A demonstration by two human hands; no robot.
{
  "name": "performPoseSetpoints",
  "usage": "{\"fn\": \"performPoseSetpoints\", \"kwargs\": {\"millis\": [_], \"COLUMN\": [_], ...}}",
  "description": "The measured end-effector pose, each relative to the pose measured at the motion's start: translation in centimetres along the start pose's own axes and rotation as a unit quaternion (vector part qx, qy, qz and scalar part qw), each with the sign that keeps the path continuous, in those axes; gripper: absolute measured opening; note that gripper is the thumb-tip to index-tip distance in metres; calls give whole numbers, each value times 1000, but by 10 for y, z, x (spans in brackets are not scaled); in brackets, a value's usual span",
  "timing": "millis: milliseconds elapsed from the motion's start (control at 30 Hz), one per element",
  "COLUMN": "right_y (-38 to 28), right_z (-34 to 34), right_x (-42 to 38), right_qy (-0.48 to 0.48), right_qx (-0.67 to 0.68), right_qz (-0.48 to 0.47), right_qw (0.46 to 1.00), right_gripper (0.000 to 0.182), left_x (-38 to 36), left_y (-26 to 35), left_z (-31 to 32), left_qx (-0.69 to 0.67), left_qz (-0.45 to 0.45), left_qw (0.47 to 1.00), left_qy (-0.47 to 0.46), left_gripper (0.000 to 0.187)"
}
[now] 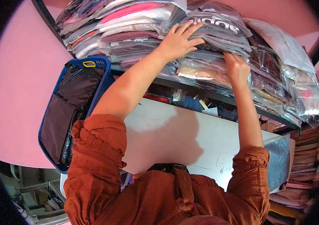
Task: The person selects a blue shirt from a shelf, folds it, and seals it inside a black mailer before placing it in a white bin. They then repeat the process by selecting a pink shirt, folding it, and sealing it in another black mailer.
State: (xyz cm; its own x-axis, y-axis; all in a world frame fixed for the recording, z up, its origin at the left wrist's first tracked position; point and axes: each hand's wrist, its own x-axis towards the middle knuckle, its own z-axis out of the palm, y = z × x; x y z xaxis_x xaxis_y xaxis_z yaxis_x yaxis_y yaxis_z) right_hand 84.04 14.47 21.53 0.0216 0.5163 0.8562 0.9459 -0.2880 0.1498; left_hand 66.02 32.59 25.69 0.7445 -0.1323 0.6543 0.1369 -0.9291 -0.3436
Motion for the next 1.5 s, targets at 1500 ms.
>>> {"fn": "performPoseSetpoints", "kwargs": {"millis": [1500], "right_y": [-12], "right_z": [-19], "right_x": [12], "right_qy": [-94], "right_qx": [38], "right_qz": [180], "right_qw": [979], "right_gripper": [25], "left_x": [-128], "left_y": [-93], "left_z": [-66], "left_qx": [22], "left_qz": [-92], "left_qw": [994], "left_qy": [59], "left_gripper": [17]}}
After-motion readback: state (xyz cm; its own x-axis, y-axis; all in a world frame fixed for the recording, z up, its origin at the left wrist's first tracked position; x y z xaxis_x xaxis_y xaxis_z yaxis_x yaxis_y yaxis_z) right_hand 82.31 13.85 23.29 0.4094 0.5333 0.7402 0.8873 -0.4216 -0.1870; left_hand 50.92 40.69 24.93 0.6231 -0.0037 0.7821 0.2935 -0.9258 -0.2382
